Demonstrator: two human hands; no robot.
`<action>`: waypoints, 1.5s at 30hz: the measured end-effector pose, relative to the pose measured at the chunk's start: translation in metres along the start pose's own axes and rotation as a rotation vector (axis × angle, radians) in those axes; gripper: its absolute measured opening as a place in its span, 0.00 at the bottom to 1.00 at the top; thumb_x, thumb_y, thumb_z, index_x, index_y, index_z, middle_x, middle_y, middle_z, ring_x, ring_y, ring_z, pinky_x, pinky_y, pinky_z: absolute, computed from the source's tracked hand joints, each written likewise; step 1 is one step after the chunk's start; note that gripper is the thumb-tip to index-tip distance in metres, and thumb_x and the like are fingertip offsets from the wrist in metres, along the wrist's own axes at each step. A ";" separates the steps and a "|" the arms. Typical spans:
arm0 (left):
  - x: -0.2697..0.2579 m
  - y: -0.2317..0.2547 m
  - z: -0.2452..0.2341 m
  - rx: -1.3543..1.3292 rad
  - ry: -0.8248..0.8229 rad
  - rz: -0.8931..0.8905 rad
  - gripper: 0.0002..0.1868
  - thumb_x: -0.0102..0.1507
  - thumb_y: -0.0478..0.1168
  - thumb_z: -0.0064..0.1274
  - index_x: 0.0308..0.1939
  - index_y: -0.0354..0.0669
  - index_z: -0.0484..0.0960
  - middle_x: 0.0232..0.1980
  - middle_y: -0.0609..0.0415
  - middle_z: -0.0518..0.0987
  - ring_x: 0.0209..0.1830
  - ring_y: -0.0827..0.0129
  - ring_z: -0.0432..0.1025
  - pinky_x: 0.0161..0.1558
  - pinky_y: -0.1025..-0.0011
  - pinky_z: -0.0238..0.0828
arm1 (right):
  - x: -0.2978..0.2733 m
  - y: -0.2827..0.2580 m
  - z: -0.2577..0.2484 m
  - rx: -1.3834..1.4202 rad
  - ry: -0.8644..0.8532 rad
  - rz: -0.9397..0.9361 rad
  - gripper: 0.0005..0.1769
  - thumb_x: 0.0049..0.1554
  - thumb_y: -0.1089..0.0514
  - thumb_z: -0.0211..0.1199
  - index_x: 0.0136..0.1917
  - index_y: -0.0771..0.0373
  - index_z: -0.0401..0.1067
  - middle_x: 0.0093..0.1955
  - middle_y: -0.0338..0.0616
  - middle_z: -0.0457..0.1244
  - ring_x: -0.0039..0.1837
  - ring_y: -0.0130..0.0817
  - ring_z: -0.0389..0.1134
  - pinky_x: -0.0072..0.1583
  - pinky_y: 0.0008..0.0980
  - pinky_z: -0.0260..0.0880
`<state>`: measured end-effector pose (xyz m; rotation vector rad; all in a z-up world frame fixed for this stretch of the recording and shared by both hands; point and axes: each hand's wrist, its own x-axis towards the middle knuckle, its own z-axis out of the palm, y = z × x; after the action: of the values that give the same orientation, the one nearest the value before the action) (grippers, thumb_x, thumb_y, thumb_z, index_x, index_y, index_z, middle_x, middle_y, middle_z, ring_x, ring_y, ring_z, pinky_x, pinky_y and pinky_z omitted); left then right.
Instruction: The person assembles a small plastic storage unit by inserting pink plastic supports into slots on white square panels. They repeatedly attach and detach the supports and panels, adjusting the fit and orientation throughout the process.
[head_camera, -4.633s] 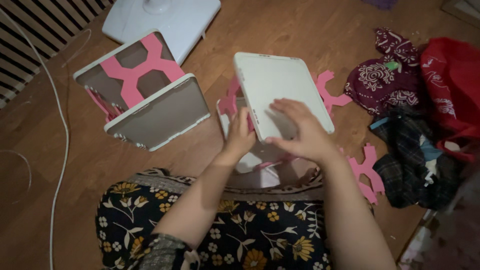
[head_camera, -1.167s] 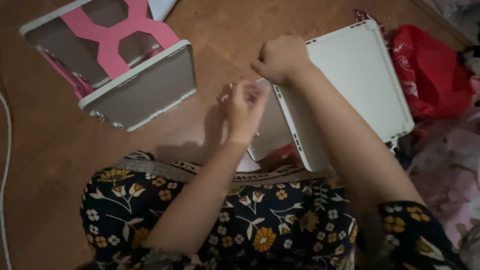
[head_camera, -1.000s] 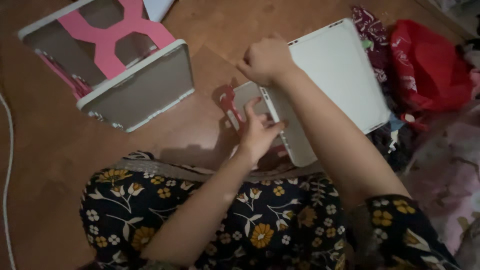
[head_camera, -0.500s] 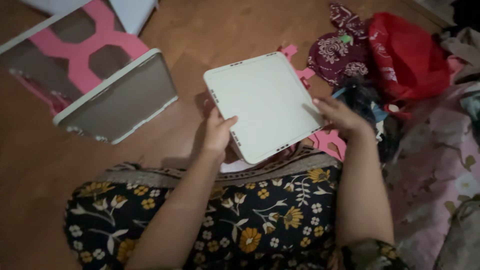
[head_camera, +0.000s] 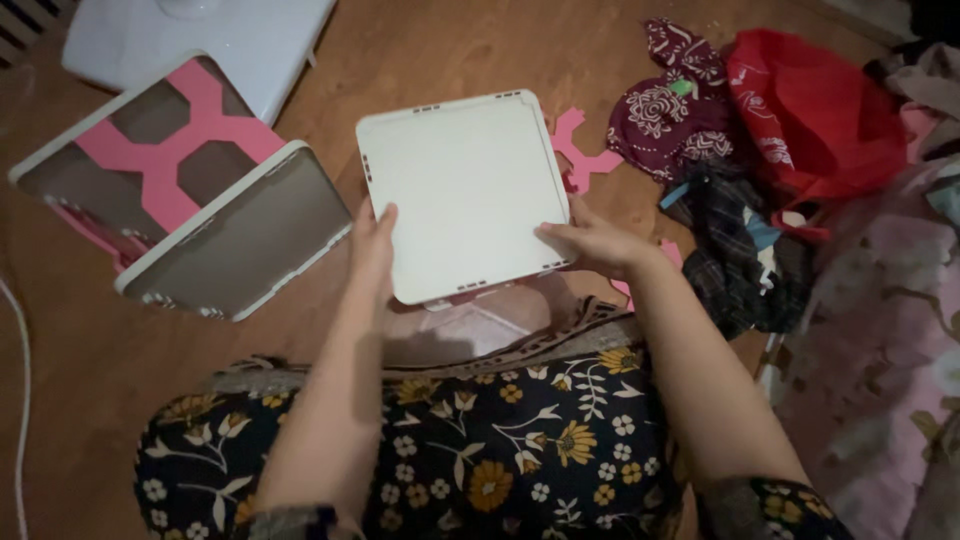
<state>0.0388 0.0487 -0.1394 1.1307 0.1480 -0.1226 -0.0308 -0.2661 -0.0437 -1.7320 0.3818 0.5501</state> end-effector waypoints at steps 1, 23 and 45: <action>0.007 0.005 -0.004 -0.007 0.000 -0.026 0.21 0.70 0.37 0.45 0.66 0.34 0.69 0.59 0.46 0.79 0.56 0.63 0.75 0.57 0.65 0.73 | 0.002 -0.002 0.000 -0.041 0.026 0.031 0.41 0.56 0.44 0.62 0.78 0.50 0.51 0.69 0.41 0.62 0.66 0.37 0.66 0.58 0.45 0.73; 0.043 0.081 0.006 -0.338 -0.036 0.105 0.21 0.72 0.40 0.46 0.63 0.27 0.69 0.59 0.39 0.79 0.56 0.53 0.79 0.57 0.56 0.80 | 0.072 0.058 -0.055 0.324 0.305 0.028 0.33 0.64 0.34 0.41 0.70 0.58 0.65 0.65 0.46 0.66 0.68 0.44 0.65 0.65 0.57 0.65; 0.041 0.115 0.020 -0.104 0.065 0.220 0.19 0.69 0.38 0.49 0.62 0.31 0.72 0.56 0.44 0.81 0.54 0.60 0.79 0.55 0.61 0.79 | -0.021 -0.025 -0.022 0.620 0.159 -0.540 0.31 0.65 0.39 0.49 0.72 0.60 0.63 0.65 0.46 0.67 0.62 0.36 0.71 0.57 0.37 0.76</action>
<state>0.1003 0.0777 -0.0361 1.0401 0.0859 0.1165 -0.0320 -0.2832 -0.0082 -1.1990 0.1538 -0.1006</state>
